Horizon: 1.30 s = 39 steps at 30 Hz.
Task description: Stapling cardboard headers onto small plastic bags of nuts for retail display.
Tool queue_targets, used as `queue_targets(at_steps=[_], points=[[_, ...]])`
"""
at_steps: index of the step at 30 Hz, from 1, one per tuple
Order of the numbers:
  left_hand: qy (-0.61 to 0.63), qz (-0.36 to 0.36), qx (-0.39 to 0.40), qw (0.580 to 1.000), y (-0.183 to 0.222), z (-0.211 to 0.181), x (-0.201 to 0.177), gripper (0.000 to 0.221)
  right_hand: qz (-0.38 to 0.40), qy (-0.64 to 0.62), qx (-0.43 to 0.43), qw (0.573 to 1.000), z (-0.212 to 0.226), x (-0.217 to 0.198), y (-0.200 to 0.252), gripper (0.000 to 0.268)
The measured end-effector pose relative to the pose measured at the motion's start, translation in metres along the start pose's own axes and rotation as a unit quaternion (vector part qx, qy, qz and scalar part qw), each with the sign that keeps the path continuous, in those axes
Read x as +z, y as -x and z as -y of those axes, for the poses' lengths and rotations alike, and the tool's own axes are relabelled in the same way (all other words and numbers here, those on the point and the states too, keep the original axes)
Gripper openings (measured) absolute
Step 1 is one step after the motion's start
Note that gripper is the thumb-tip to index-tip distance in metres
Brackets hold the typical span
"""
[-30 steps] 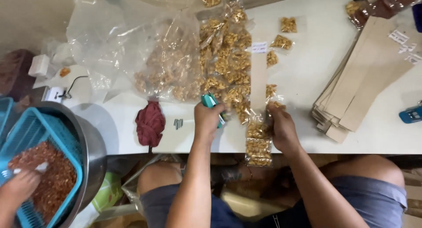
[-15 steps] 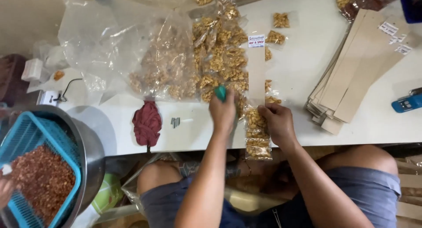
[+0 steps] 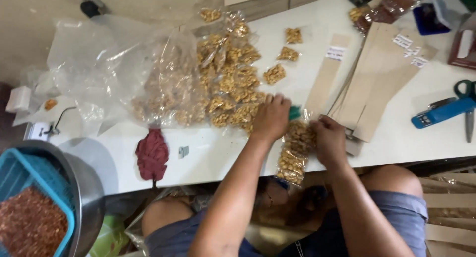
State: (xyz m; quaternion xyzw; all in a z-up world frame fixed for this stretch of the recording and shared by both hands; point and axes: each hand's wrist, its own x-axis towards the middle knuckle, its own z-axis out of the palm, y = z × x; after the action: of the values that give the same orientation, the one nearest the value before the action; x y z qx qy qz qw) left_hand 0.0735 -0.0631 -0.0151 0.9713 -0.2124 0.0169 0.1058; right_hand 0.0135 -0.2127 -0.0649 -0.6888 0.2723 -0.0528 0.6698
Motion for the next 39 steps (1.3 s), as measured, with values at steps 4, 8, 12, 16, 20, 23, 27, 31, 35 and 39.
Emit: queue_targets(at_steps=[4, 8, 12, 16, 20, 23, 27, 31, 35, 39], points=[[0.030, 0.057, -0.028, 0.998, -0.003, 0.017, 0.000, 0.022, 0.012, -0.056, 0.063, 0.996, -0.045, 0.004, -0.051, 0.003], [0.105, 0.048, -0.075, 0.990, 0.008, 0.023, -0.014, 0.037, 0.048, -0.072, 0.079, 0.993, -0.034, 0.008, -0.035, 0.020], [0.104, 0.135, -0.049, 0.984, 0.005, 0.021, -0.016, 0.043, 0.077, -0.116, 0.076, 0.987, -0.045, 0.016, -0.041, 0.026], [0.169, 0.051, -0.224, 0.958, -0.006, -0.007, -0.050, 0.041, 0.068, -0.187, 0.096, 0.975, -0.004, 0.009, -0.021, 0.023], [0.478, -0.077, -0.334, 0.809, 0.017, -0.044, -0.057, 0.040, 0.058, -0.254, 0.124, 0.958, 0.022, 0.012, -0.004, 0.032], [0.438, -0.017, -0.315, 0.842, 0.026, -0.033, -0.024, 0.046, 0.045, -0.169, 0.072, 0.982, 0.005, 0.018, -0.014, 0.025], [0.436, -0.004, -0.305, 0.847, 0.036, -0.012, 0.007, 0.042, 0.031, -0.091, 0.046, 0.994, 0.013, 0.018, -0.009, 0.027], [0.447, -0.017, -0.294, 0.845, 0.042, -0.009, 0.001, 0.047, 0.047, -0.116, 0.043, 0.991, 0.004, 0.021, -0.011, 0.018], [0.463, -0.078, -0.298, 0.831, 0.017, -0.029, -0.052, 0.044, 0.044, -0.081, 0.022, 0.995, -0.001, 0.018, -0.021, 0.019], [0.574, -0.233, -0.297, 0.726, -0.025, -0.053, -0.062, 0.033, 0.047, -0.044, 0.010, 0.998, 0.035, 0.014, 0.016, 0.024]])
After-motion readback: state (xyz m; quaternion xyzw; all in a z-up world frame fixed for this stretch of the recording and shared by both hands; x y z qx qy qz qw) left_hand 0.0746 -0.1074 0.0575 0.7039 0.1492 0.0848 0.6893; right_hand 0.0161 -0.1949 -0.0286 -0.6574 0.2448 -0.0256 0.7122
